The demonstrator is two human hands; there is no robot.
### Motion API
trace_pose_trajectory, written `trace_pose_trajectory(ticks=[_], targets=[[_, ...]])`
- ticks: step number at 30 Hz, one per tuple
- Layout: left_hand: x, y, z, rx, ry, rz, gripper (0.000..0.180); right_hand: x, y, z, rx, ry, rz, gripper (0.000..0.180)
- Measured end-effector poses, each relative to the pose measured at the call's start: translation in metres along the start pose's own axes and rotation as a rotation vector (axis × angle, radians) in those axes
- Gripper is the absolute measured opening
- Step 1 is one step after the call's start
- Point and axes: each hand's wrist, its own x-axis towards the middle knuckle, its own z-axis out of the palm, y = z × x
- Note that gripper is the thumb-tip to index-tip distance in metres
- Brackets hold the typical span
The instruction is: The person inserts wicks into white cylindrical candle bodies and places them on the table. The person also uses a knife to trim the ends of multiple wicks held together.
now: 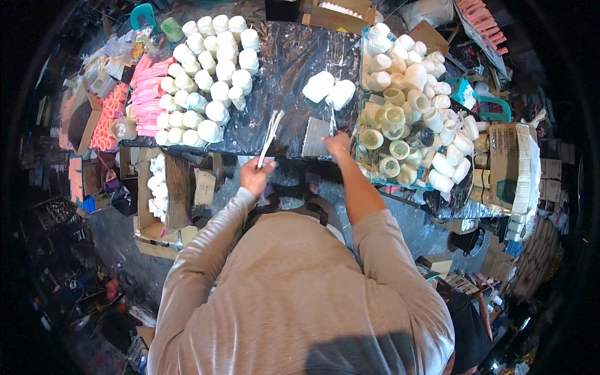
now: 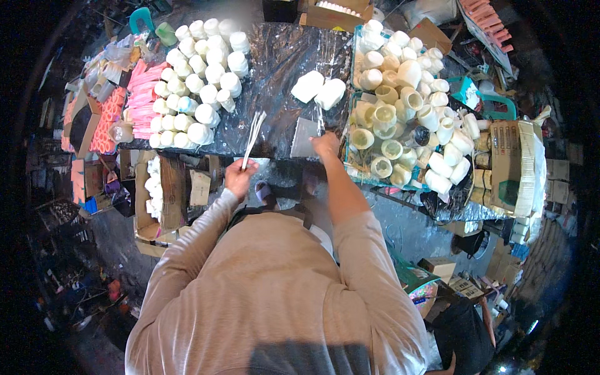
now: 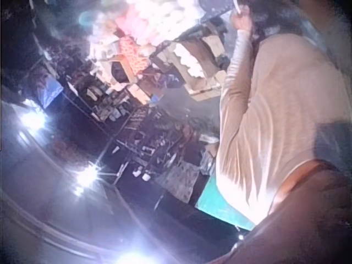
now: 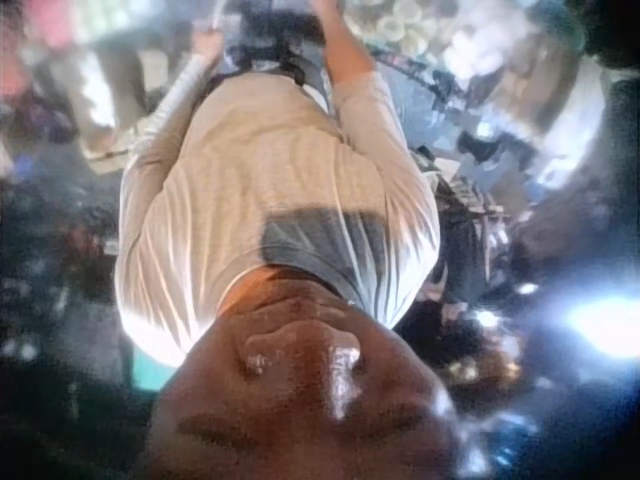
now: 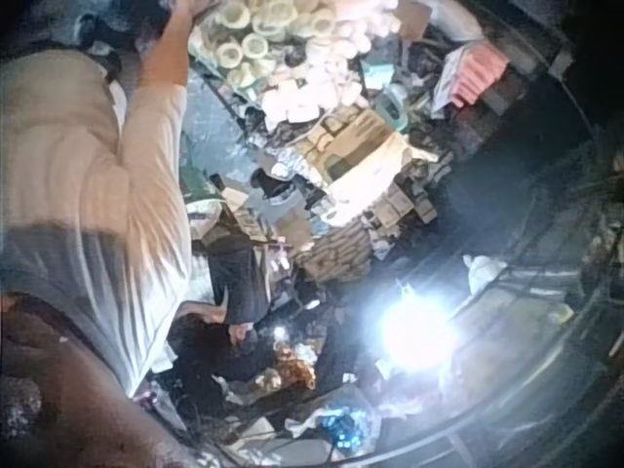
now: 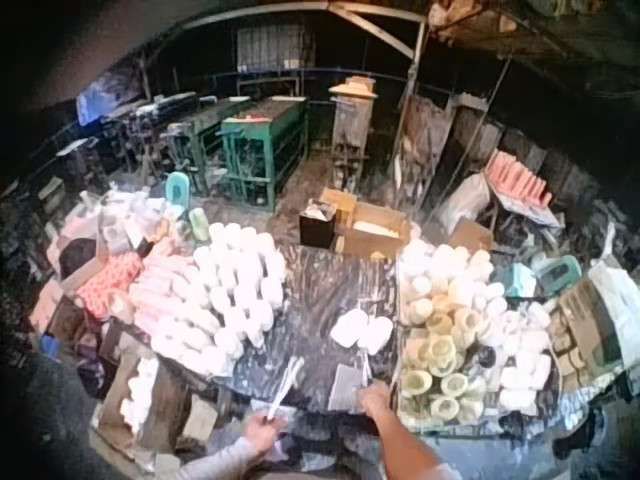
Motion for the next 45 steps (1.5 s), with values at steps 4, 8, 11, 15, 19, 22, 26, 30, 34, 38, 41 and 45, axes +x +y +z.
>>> trace_pose_trajectory(ticks=[4,8,11,15,19,22,26,30,34,38,41,45], targets=[[0.033,0.033,0.026,-0.178,-0.046,-0.066,0.028,-0.054,-0.006,-0.041,0.706,-0.441,-0.038,0.019],[0.027,0.082,0.021,-0.399,-0.454,-0.241,0.028,-0.134,-0.041,-0.069,0.815,-0.507,-0.116,0.021],[0.006,0.116,0.026,-0.497,-0.525,-0.112,0.024,-0.162,-0.064,-0.094,1.057,-0.604,-0.159,0.023],[-0.003,0.156,0.011,-0.561,-0.458,-0.095,0.026,-0.166,-0.068,-0.138,0.924,-0.563,-0.335,0.028],[-0.017,0.174,0.006,-0.587,-0.427,-0.090,0.028,-0.174,-0.078,-0.150,0.437,-0.374,-0.750,0.031],[-0.025,0.184,0.008,-0.633,-0.424,-0.046,0.029,-0.179,-0.096,-0.147,0.048,0.129,-1.247,0.043],[-0.036,0.193,0.008,-0.730,-0.428,0.041,0.029,-0.174,-0.101,-0.143,-0.101,0.339,-1.378,0.050],[-0.042,0.200,-0.001,-0.786,-0.370,0.062,0.031,-0.162,-0.063,-0.138,-0.193,0.277,-1.387,0.048],[-0.039,0.207,-0.017,-0.734,-0.268,0.108,0.032,-0.158,-0.041,-0.137,-0.041,0.107,-1.209,0.034],[-0.041,0.204,-0.011,-0.645,-0.316,0.103,0.029,-0.172,-0.077,-0.154,0.378,-0.329,-0.902,0.026],[-0.048,0.202,0.001,-0.656,-0.344,0.097,0.032,-0.178,-0.114,-0.162,0.398,-0.520,-0.771,0.050],[-0.055,0.210,0.003,-0.724,-0.430,0.073,0.036,-0.165,-0.123,-0.153,0.309,-0.461,-0.886,0.063]])
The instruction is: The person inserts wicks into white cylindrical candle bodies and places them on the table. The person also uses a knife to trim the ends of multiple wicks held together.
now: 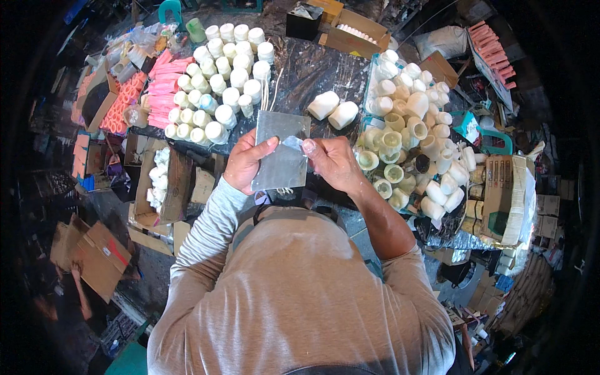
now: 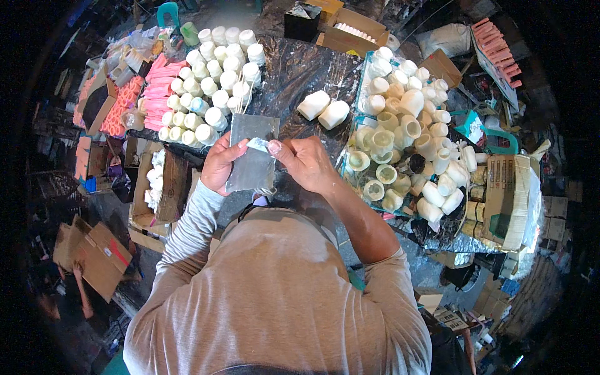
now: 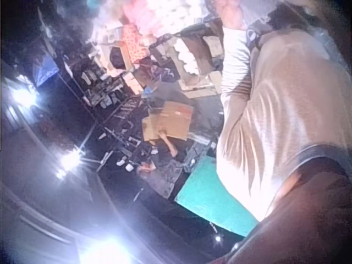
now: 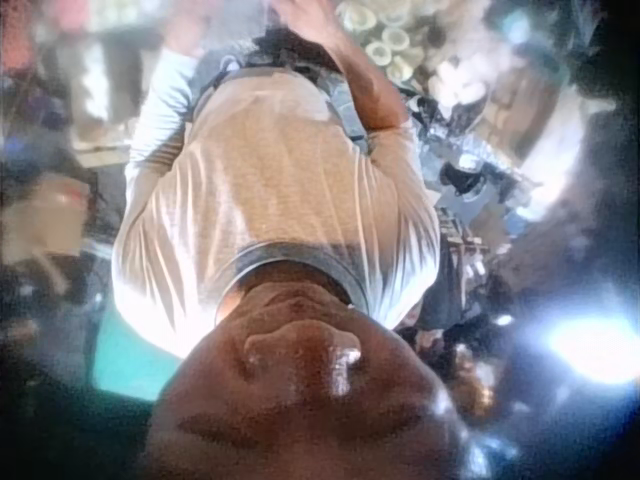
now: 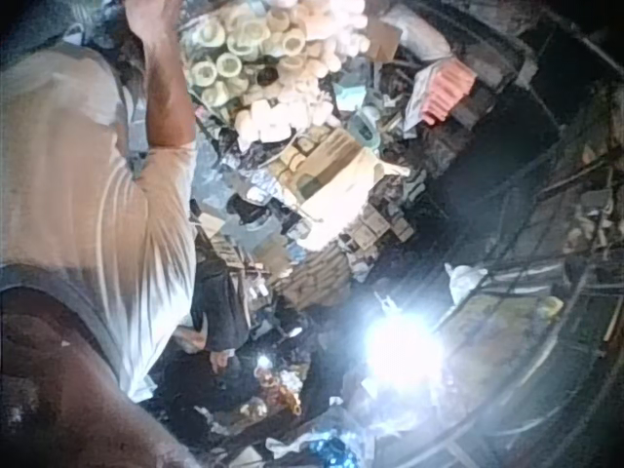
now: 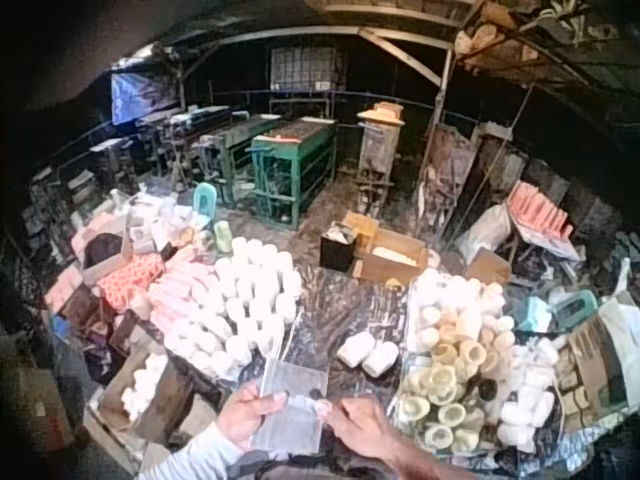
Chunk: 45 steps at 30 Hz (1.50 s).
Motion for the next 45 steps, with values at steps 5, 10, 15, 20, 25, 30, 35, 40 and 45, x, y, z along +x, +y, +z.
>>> trace_pose_trajectory(ticks=[5,10,15,20,25,30,35,40,45], targets=[[-0.012,0.020,-0.002,0.031,0.013,0.068,0.037,-0.009,0.034,0.002,-0.308,0.061,0.091,0.067],[-0.009,0.017,0.001,0.127,0.021,0.037,0.033,-0.010,0.029,0.005,0.169,0.098,0.114,0.068],[-0.016,0.021,-0.005,0.087,0.040,0.058,0.034,-0.008,0.023,0.004,-0.375,0.079,0.212,0.061],[-0.014,0.011,-0.011,0.190,0.035,-0.020,0.033,-0.012,0.036,0.007,0.030,0.082,-0.066,0.058],[-0.020,0.017,-0.017,0.115,0.056,-0.005,0.037,-0.007,0.051,0.003,-0.324,0.092,0.148,0.057],[-0.021,0.013,-0.015,0.064,0.061,-0.018,0.036,-0.022,0.018,-0.003,-0.126,0.185,-0.083,0.036],[-0.014,0.001,-0.005,-0.011,-0.006,0.001,0.032,-0.027,-0.025,0.005,-0.287,0.100,-0.441,0.057],[-0.015,0.019,0.000,-0.075,0.038,-0.022,0.034,-0.049,-0.022,0.011,-0.309,-0.022,-0.262,0.062],[-0.015,0.027,0.002,0.047,0.088,0.061,0.033,-0.058,-0.020,0.010,-0.282,0.011,-0.238,0.060]])
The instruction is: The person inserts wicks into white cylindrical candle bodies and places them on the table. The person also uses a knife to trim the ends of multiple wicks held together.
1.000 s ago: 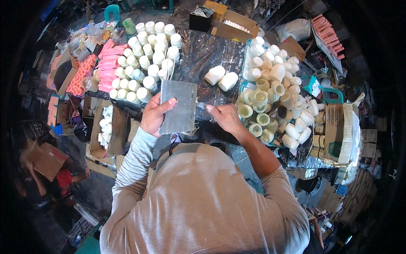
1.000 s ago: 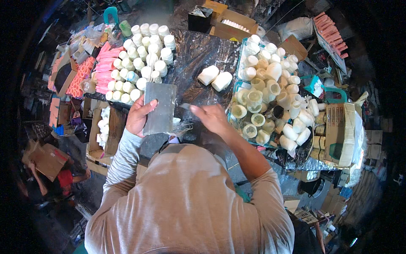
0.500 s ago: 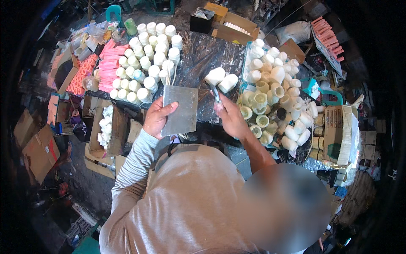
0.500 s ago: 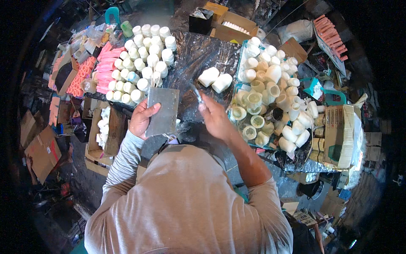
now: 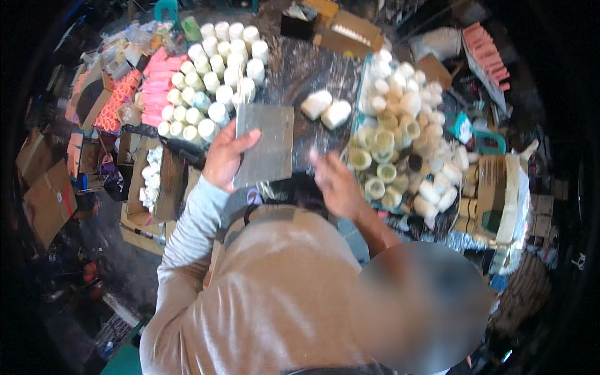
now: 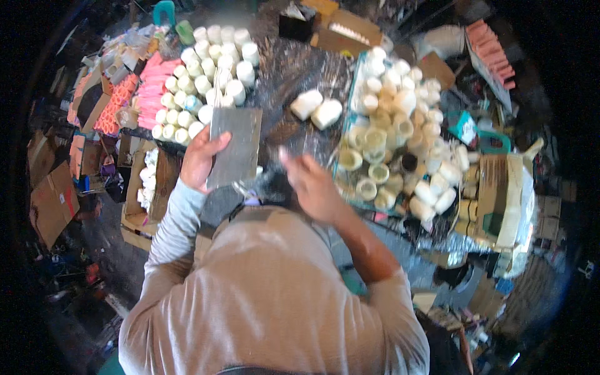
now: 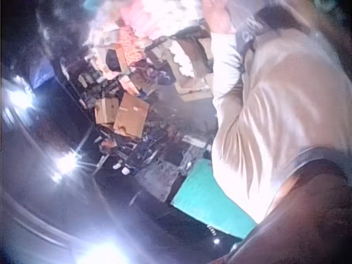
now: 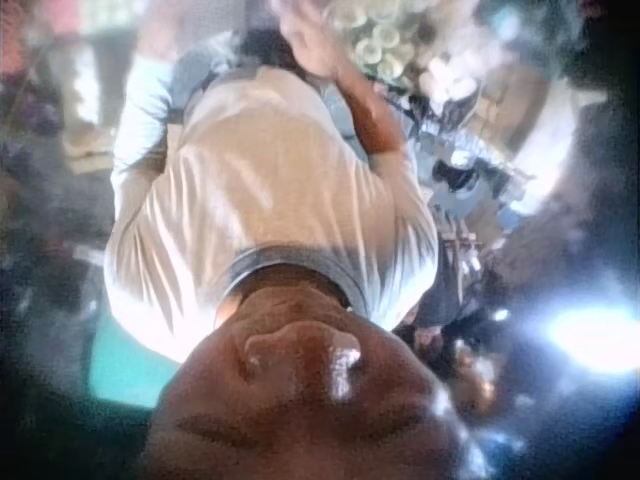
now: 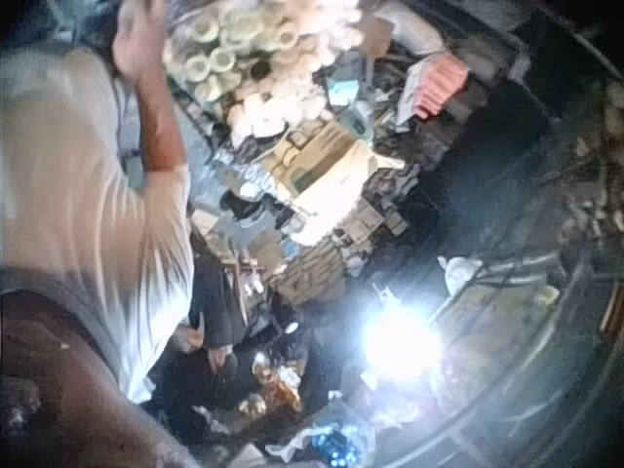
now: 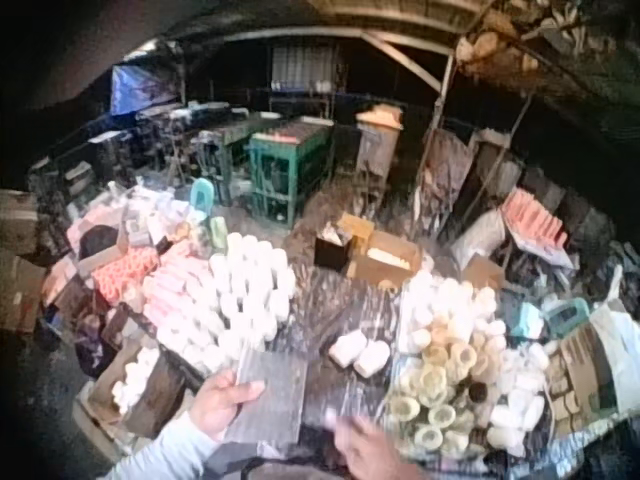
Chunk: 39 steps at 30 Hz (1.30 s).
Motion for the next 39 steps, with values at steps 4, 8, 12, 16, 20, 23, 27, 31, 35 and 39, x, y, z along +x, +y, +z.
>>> trace_pose_trajectory(ticks=[4,8,12,16,20,23,27,31,35,39], targets=[[0.005,-0.019,0.004,0.041,-0.052,-0.019,0.033,0.011,0.005,0.004,-0.139,0.103,-0.170,0.070],[0.004,-0.017,-0.007,0.034,0.028,-0.020,0.035,-0.001,0.015,-0.005,-0.239,-0.009,-0.154,0.061],[-0.009,-0.013,-0.009,-0.030,-0.004,-0.041,0.037,-0.001,0.016,-0.017,0.204,0.018,0.097,0.026],[-0.005,-0.025,0.001,-0.012,-0.070,-0.024,0.040,0.020,0.010,-0.001,0.512,-0.080,0.316,0.051],[-0.005,-0.027,-0.002,0.064,-0.129,-0.026,0.044,0.027,0.026,0.013,0.302,-0.028,0.197,0.059],[-0.014,-0.027,-0.008,0.008,-0.048,-0.071,0.045,0.024,0.048,0.005,0.098,0.026,0.209,0.064],[-0.016,-0.027,-0.012,-0.025,-0.050,-0.053,0.039,0.026,0.051,0.019,0.515,0.012,0.410,0.072],[-0.011,-0.035,-0.011,-0.018,-0.079,-0.050,0.039,0.033,0.040,0.049,0.653,0.068,0.186,0.071],[-0.020,-0.045,-0.011,-0.109,0.023,-0.146,0.039,0.033,0.040,0.048,0.372,0.114,0.349,0.072],[-0.023,-0.045,-0.006,-0.142,-0.058,-0.042,0.040,0.041,0.025,0.048,0.762,0.159,0.239,0.076]])
